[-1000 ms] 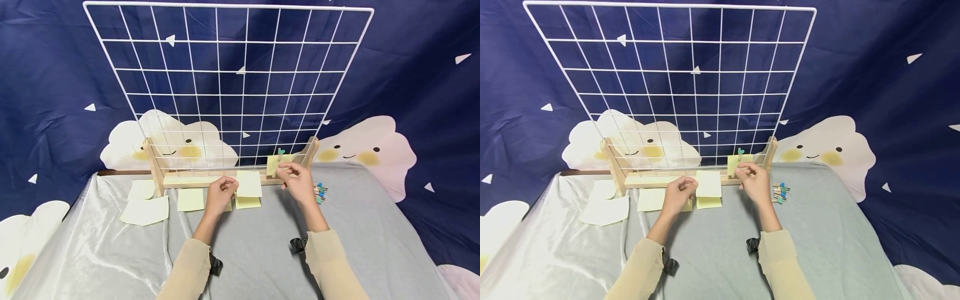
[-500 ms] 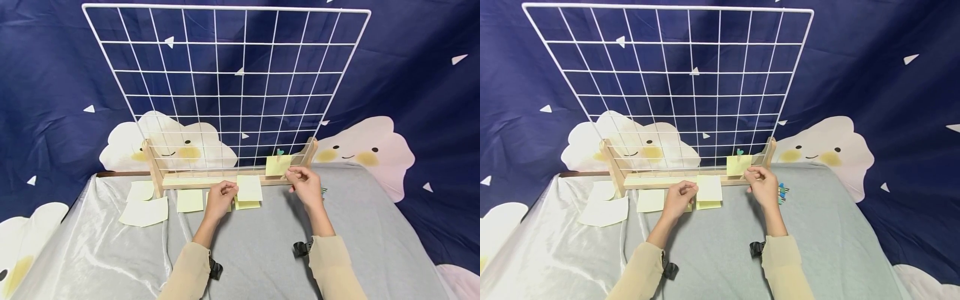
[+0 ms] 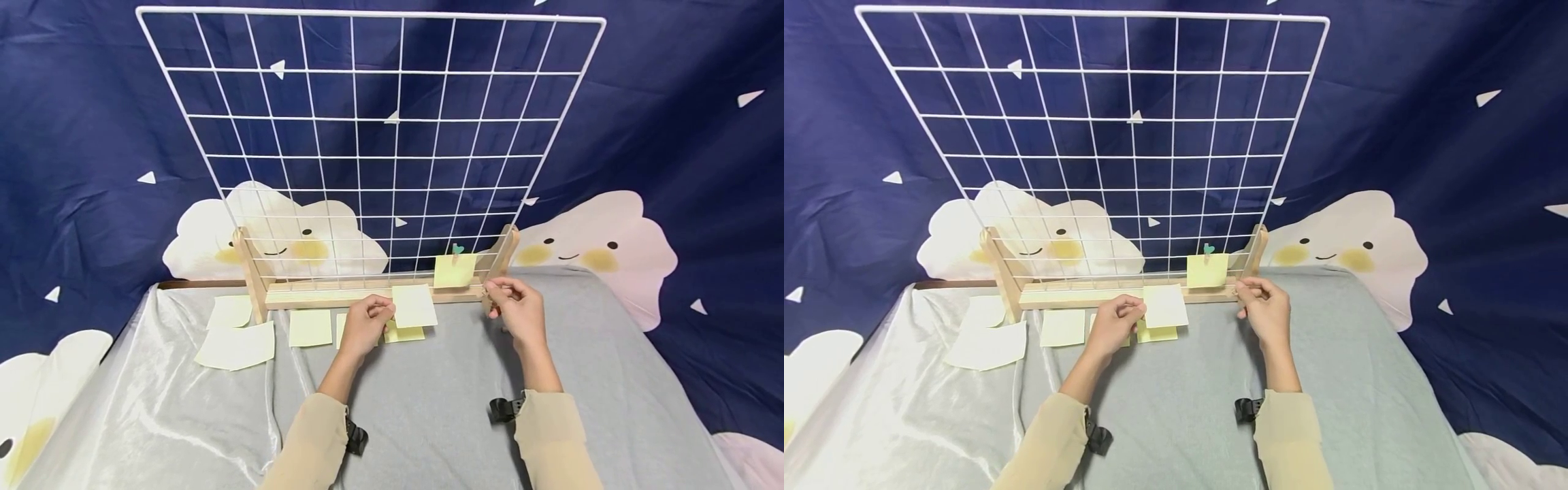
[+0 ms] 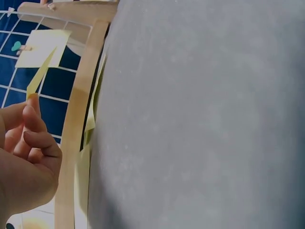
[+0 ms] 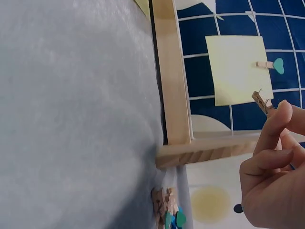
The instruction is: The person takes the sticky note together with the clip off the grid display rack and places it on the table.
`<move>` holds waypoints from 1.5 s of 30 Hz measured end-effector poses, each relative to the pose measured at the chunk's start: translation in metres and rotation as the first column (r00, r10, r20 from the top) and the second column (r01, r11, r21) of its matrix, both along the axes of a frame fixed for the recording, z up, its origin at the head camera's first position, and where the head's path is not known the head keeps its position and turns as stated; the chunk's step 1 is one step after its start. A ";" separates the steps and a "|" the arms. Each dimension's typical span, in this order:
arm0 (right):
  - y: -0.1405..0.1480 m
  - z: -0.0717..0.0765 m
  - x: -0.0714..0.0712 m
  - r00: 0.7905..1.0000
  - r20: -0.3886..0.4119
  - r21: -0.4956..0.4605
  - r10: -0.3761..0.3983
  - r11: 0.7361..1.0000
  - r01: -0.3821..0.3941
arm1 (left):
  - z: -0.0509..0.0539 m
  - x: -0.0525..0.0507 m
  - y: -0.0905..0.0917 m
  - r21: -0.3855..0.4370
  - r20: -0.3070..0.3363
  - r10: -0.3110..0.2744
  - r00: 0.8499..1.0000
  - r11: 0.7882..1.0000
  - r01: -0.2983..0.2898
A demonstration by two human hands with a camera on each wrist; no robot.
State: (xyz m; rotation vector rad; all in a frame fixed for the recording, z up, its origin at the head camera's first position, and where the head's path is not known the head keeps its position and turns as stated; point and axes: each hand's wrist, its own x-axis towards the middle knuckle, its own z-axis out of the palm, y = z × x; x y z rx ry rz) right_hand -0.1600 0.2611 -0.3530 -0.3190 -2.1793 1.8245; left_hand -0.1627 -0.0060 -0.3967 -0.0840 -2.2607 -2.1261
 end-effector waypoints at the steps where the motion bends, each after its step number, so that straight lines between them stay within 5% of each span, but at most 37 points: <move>1: 0.002 0.000 0.000 1.000 0.009 -0.003 0.000 1.000 0.000 | 0.000 0.000 0.001 -0.001 -0.002 -0.004 1.000 1.000 0.004; 15: 0.023 -0.009 0.003 0.996 0.082 -0.021 -0.021 1.000 0.023 | -0.016 0.000 0.012 -0.002 0.074 0.000 0.997 1.000 0.000; 35: 0.048 -0.011 0.007 0.987 0.139 -0.073 -0.077 0.994 0.087 | -0.010 -0.007 0.024 -0.104 0.100 -0.069 0.993 0.991 0.079; 45: 0.059 -0.012 0.010 0.979 0.192 0.001 -0.064 0.998 0.065 | -0.008 -0.009 0.031 -0.119 0.075 -0.090 0.993 0.988 0.098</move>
